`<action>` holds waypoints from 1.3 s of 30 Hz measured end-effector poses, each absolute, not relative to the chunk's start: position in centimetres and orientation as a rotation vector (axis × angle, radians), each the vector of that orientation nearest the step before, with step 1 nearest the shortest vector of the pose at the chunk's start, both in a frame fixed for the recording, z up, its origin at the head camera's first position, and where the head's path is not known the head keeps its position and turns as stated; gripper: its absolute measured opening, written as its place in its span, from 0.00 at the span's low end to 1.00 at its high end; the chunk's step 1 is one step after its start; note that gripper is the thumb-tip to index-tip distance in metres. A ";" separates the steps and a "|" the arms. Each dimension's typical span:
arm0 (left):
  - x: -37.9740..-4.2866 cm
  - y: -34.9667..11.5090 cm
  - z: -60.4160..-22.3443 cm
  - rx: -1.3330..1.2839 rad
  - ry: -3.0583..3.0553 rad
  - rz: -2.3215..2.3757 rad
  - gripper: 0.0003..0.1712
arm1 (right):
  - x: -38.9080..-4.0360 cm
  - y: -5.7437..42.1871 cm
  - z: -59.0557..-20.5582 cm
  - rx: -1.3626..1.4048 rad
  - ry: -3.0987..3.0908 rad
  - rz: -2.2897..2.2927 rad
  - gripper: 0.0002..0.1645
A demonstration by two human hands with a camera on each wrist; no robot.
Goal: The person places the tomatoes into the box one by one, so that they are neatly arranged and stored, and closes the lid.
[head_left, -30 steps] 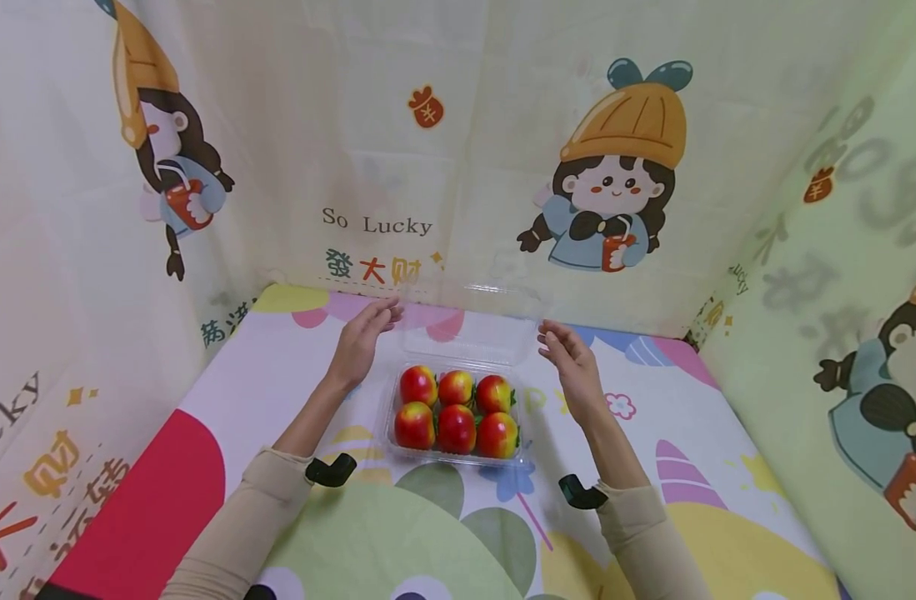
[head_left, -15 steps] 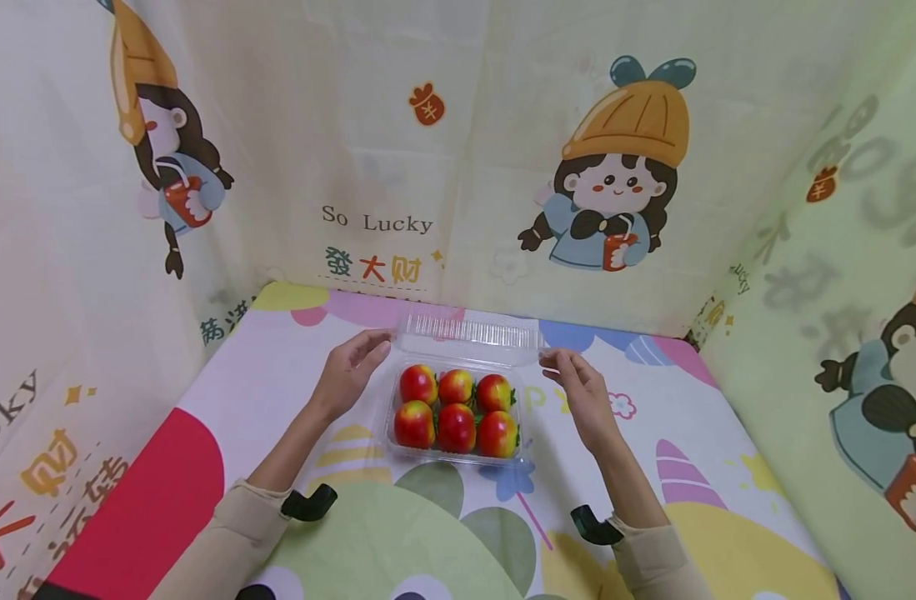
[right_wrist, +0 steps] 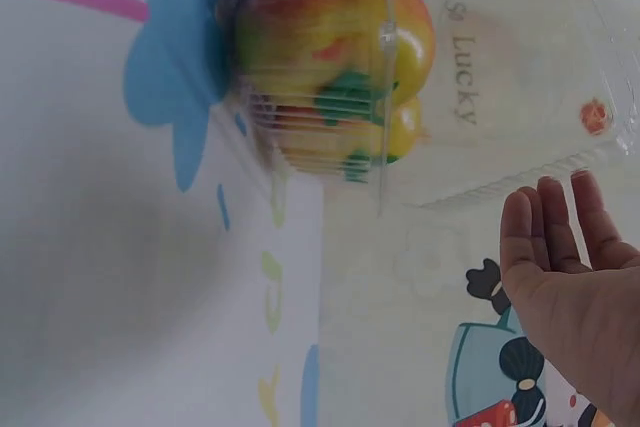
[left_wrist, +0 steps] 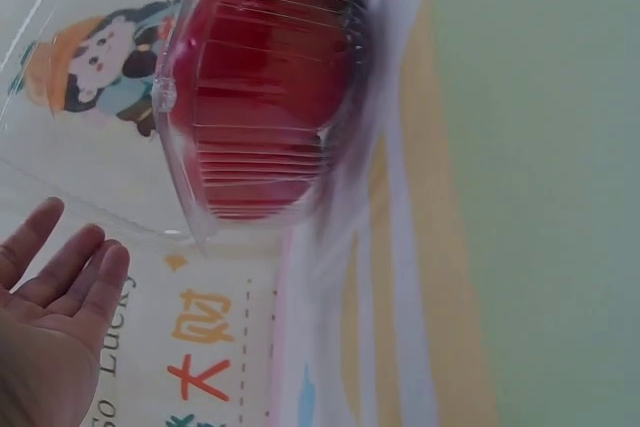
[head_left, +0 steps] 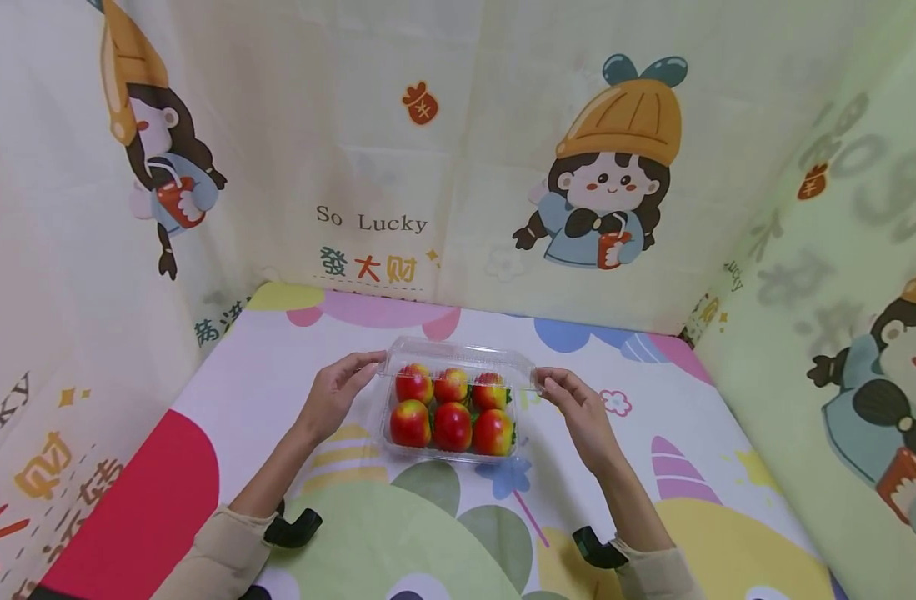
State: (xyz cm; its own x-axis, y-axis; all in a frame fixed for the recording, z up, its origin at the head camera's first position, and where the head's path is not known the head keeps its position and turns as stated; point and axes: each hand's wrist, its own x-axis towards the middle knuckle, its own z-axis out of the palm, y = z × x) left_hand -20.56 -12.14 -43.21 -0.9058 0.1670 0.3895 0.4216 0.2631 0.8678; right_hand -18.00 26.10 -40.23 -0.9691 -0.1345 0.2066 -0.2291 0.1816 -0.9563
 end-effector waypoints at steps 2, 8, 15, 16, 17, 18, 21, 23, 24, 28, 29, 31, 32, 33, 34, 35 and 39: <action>-20.4 -12.4 -43.6 -0.569 -2.311 -1.710 0.20 | -17.8 26.1 -40.5 0.375 -2.366 1.929 0.23; -20.0 -13.1 -44.3 -0.610 -2.372 -1.698 0.20 | -17.3 26.4 -41.3 0.425 -2.429 1.876 0.23; -19.6 -13.7 -45.2 -0.662 -2.457 -1.631 0.23 | -16.9 26.7 -42.0 0.474 -2.539 1.830 0.29; -19.6 -13.8 -45.4 -0.669 -2.468 -1.628 0.23 | -16.9 26.8 -42.0 0.475 -2.563 1.825 0.30; -19.5 -13.9 -45.5 -0.673 -2.484 -1.623 0.24 | -16.8 26.9 -42.1 0.475 -2.590 1.820 0.32; -19.4 -14.0 -45.6 -0.678 -2.503 -1.620 0.24 | -16.8 27.0 -42.1 0.478 -2.621 1.814 0.34; -19.3 -14.2 -45.9 -0.689 -2.557 -1.615 0.24 | -16.7 27.2 -42.3 0.497 -2.731 1.789 0.37; -19.3 -14.3 -46.0 -0.709 -2.583 -1.622 0.23 | -16.6 27.4 -42.3 0.506 -2.802 1.757 0.39; -19.3 -14.4 -46.0 -0.723 -2.594 -1.626 0.23 | -16.6 27.4 -42.4 0.508 -2.835 1.740 0.39; -19.3 -14.5 -45.9 -0.779 -2.639 -1.639 0.19 | -16.5 27.6 -42.4 0.521 -2.947 1.678 0.37; -19.3 -14.6 -45.9 -0.791 -2.653 -1.640 0.17 | -16.5 27.6 -42.4 0.530 -2.973 1.665 0.37; -19.3 -14.6 -45.9 -0.824 -2.679 -1.646 0.15 | -16.5 27.6 -42.4 0.537 -3.016 1.656 0.35; -19.3 -14.7 -45.9 -0.839 -2.690 -1.653 0.13 | -16.5 27.6 -42.4 0.534 -3.033 1.661 0.33; -19.3 -14.7 -45.9 -0.852 -2.700 -1.664 0.12 | -16.5 27.6 -42.5 0.545 -3.046 1.664 0.32; -19.2 -14.7 -45.9 -0.870 -2.705 -1.680 0.11 | -16.5 27.6 -42.5 0.548 -3.054 1.678 0.30; -19.2 -14.7 -45.9 -0.887 -2.707 -1.699 0.10 | -16.5 27.6 -42.5 0.553 -3.059 1.701 0.28; -19.2 -14.8 -46.0 -0.960 -2.708 -1.804 0.09 | -16.6 27.8 -42.7 0.594 -3.069 1.802 0.19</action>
State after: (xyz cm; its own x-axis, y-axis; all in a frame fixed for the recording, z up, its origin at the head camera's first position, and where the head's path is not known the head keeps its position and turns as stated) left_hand -19.15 -14.77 -45.99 -0.8112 0.5764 0.0983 0.3127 0.2856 0.9059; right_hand -16.64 27.76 -42.72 -0.8417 -0.4897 -0.2273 -0.0400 0.4765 -0.8783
